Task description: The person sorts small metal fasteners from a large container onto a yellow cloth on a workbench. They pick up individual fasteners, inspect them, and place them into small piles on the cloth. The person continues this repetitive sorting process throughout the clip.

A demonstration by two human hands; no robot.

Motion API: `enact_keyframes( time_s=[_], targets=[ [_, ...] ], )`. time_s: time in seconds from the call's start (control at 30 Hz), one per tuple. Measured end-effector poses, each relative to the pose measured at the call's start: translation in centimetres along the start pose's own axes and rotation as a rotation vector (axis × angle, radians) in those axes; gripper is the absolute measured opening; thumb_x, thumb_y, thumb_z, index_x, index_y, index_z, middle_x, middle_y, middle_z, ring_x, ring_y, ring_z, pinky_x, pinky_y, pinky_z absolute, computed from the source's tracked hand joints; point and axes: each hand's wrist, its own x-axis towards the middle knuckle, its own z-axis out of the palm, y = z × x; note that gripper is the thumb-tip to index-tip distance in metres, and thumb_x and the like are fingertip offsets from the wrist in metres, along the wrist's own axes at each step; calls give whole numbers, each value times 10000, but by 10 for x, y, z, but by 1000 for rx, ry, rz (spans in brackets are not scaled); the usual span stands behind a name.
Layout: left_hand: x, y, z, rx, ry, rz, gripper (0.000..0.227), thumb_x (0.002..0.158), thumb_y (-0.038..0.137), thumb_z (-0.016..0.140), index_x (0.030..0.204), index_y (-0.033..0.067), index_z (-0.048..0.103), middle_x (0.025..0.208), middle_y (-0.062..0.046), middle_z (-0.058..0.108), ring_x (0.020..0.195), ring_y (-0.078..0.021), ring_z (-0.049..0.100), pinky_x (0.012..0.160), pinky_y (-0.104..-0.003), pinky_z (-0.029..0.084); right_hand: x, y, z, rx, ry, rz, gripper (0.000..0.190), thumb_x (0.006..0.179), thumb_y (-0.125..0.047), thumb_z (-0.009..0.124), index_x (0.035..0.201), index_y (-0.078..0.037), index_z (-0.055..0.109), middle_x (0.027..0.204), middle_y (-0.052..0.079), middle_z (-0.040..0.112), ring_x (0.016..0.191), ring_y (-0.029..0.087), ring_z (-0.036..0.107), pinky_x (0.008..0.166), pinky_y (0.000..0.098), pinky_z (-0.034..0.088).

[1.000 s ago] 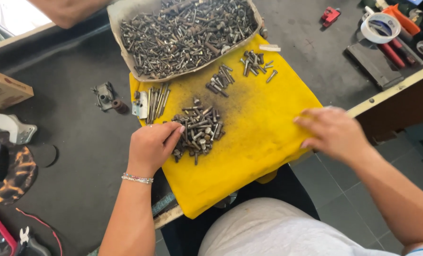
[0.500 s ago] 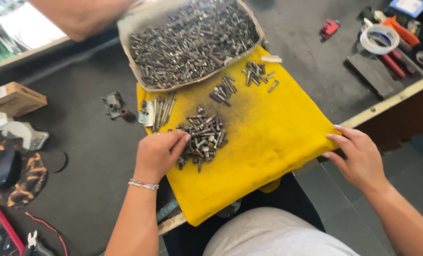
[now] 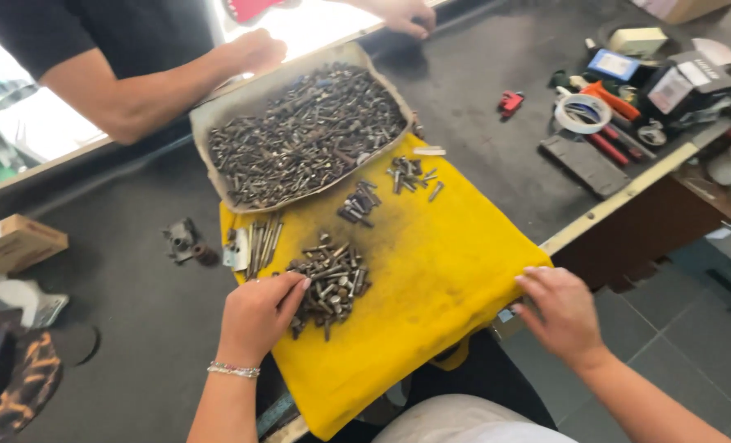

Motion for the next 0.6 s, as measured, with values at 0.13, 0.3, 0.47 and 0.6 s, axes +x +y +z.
enact_keyframes(
  time_s=[0.13,0.3,0.47,0.6],
  targets=[
    [3,3,-3,0,-22,-11,149,974,356,668,1015,248,763,842,21,800,815,-171,761,785,-294,602,6,-38,-9,28,12,-24,516,881,-469,676,1342,-238,644,1397,39,627,1294,266,581,1139,463,430],
    [8,10,-14,-11,-28,55,226,997,308,628,1003,155,795,742,39,774,573,-128,703,490,-311,546,14,-41,-24,13,-79,-172,482,949,-405,667,1353,-148,616,1355,82,648,1283,255,612,1153,470,452],
    [7,12,-15,-24,-42,45,223,997,304,630,1004,150,791,722,38,765,565,-129,699,489,-317,547,14,-26,-27,20,-54,-155,446,949,-327,677,1340,-118,635,1360,94,657,1299,255,616,1163,469,452],
    [9,14,-19,-43,-23,44,215,991,291,643,1002,141,796,731,28,772,572,-139,706,498,-321,548,9,-11,-23,-94,-82,-103,476,917,-321,703,1325,-84,637,1354,112,667,1311,260,615,1191,466,431]
  ],
)
